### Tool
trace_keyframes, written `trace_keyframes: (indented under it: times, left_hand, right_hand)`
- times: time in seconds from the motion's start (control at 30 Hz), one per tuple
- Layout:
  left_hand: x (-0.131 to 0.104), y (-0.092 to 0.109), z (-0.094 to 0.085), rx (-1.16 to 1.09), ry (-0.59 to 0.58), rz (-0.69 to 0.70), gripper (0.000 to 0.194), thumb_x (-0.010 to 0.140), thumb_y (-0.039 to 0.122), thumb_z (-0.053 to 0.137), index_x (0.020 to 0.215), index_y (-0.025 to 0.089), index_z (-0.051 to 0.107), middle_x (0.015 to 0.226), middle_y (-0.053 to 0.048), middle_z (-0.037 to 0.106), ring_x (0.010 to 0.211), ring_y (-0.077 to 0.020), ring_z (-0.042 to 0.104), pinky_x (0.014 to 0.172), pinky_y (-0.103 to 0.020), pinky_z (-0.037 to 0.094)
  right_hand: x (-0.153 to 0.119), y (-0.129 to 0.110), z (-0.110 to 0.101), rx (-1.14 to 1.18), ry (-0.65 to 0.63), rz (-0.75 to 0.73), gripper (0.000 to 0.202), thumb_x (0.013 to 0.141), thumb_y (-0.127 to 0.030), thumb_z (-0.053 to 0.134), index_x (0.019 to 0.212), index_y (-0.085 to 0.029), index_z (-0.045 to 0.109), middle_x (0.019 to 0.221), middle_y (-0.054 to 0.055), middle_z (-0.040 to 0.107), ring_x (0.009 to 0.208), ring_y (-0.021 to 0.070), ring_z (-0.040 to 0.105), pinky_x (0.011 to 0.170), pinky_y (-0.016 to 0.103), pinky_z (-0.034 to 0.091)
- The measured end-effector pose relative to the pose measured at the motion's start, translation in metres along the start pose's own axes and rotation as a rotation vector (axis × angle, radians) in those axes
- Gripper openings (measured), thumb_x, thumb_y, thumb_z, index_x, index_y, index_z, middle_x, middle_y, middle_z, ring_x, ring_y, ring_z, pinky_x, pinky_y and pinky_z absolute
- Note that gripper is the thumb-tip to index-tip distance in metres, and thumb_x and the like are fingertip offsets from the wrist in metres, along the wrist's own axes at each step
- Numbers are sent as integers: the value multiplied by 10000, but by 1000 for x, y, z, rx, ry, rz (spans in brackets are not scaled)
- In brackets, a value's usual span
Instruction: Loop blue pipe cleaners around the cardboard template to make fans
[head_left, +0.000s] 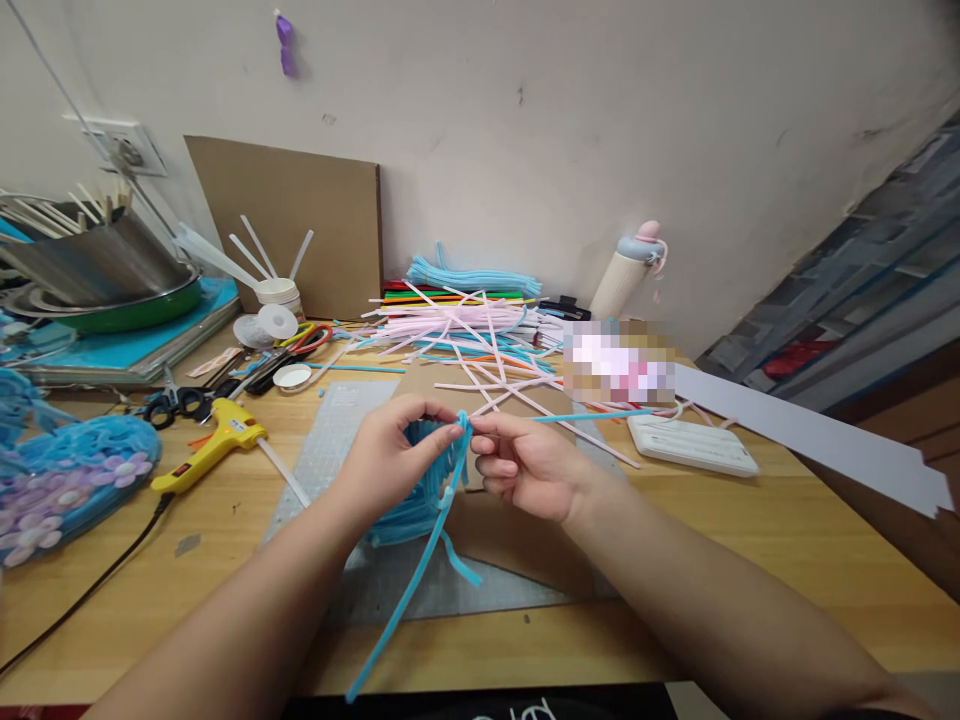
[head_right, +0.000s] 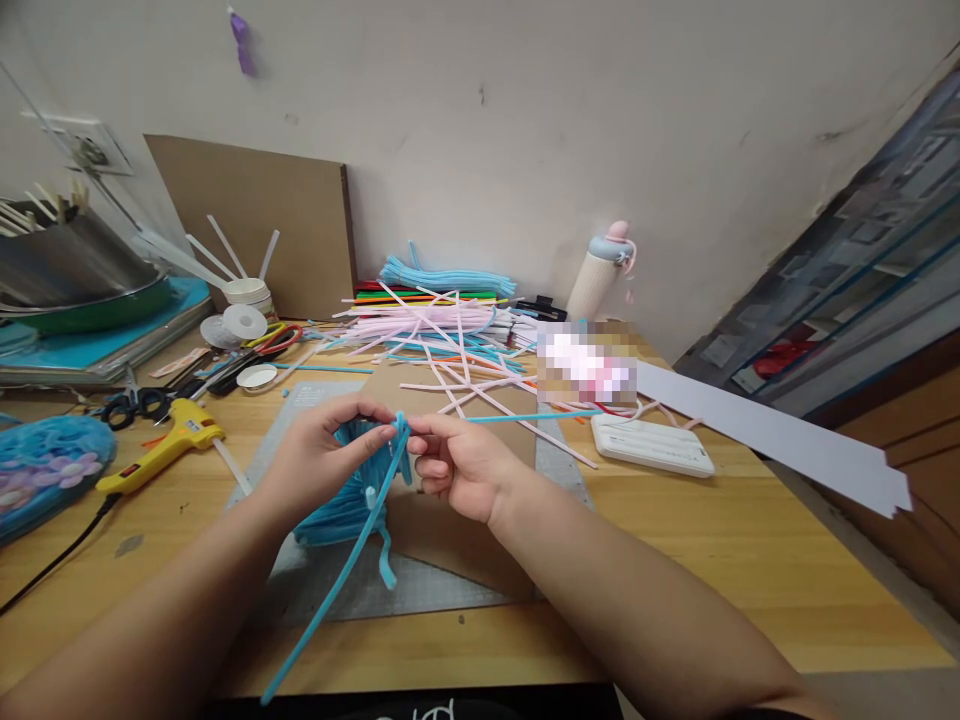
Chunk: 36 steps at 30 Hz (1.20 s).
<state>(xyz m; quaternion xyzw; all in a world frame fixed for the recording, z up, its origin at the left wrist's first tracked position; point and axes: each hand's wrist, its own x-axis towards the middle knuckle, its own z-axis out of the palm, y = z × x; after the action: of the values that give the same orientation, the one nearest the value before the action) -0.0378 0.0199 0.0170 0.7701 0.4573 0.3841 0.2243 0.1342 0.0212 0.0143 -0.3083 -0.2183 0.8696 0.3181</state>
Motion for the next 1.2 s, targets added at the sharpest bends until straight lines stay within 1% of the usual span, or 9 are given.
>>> trace_keyframes:
  times: [0.17, 0.33, 0.43, 0.6, 0.83, 0.97, 1.03, 1.1, 1.2]
  left_hand:
    - [0, 2, 0, 33, -18, 10, 116, 762, 290, 556, 771, 183, 599, 769, -1, 640, 756, -141, 576, 713, -254, 430]
    - [1, 3, -1, 45, -25, -42, 159, 742, 338, 578, 805, 200, 626, 782, -1, 662, 747, -147, 592, 707, -258, 443]
    - [1, 3, -2, 55, -39, -45, 173, 735, 352, 586, 817, 208, 639, 790, -3, 673, 745, -151, 599, 706, -261, 447]
    - [1, -2, -2, 98, -47, -24, 182, 749, 369, 570, 824, 222, 646, 810, -9, 682, 762, -163, 605, 697, -278, 443]
    - [1, -3, -2, 149, -42, 56, 157, 778, 336, 547, 760, 206, 633, 775, -22, 672, 752, -167, 595, 713, -300, 432]
    - [0, 0, -4, 111, -58, 41, 163, 778, 346, 545, 779, 201, 619, 778, -19, 659, 755, -162, 590, 705, -291, 438]
    - [-1, 1, -4, 62, -19, 37, 171, 771, 335, 558, 867, 201, 606, 807, -18, 646, 777, -156, 585, 714, -282, 445]
    - [-1, 3, -4, 8, 27, 72, 198, 774, 293, 562, 948, 202, 587, 838, -19, 630, 800, -145, 577, 739, -273, 447]
    - [-2, 5, -2, -24, 24, 134, 138, 789, 232, 541, 905, 200, 609, 854, -29, 622, 818, -141, 573, 763, -274, 446]
  right_hand:
    - [2, 2, -3, 18, -45, 15, 107, 765, -215, 545, 734, -151, 466, 510, -83, 429, 350, 10, 242, 352, 140, 160]
    - [3, 1, -5, 58, -73, 15, 108, 778, -212, 534, 729, -151, 459, 493, -89, 404, 348, 11, 234, 349, 136, 166]
    - [3, 2, -4, 70, -83, 23, 113, 783, -204, 524, 716, -150, 452, 486, -89, 397, 345, 12, 229, 347, 137, 169]
    - [2, 2, -4, 72, -74, 29, 103, 784, -197, 524, 725, -147, 457, 481, -90, 398, 342, 10, 228, 345, 136, 168]
    - [1, 2, -2, 56, -45, 26, 109, 771, -202, 545, 732, -150, 457, 478, -93, 398, 343, 7, 227, 348, 133, 148]
    - [0, 2, 0, 23, -32, 4, 141, 766, -211, 554, 705, -157, 439, 468, -97, 384, 344, 12, 228, 352, 143, 149]
    - [0, 3, 0, 19, -28, -16, 157, 762, -215, 562, 696, -159, 432, 471, -97, 386, 347, 12, 230, 358, 145, 159]
    - [0, 4, 0, 26, -32, -25, 159, 758, -216, 570, 698, -160, 434, 474, -96, 391, 350, 12, 231, 360, 142, 163]
    - [-1, 4, 0, 36, -39, -13, 168, 756, -220, 573, 687, -159, 432, 469, -94, 388, 350, 12, 231, 358, 139, 161]
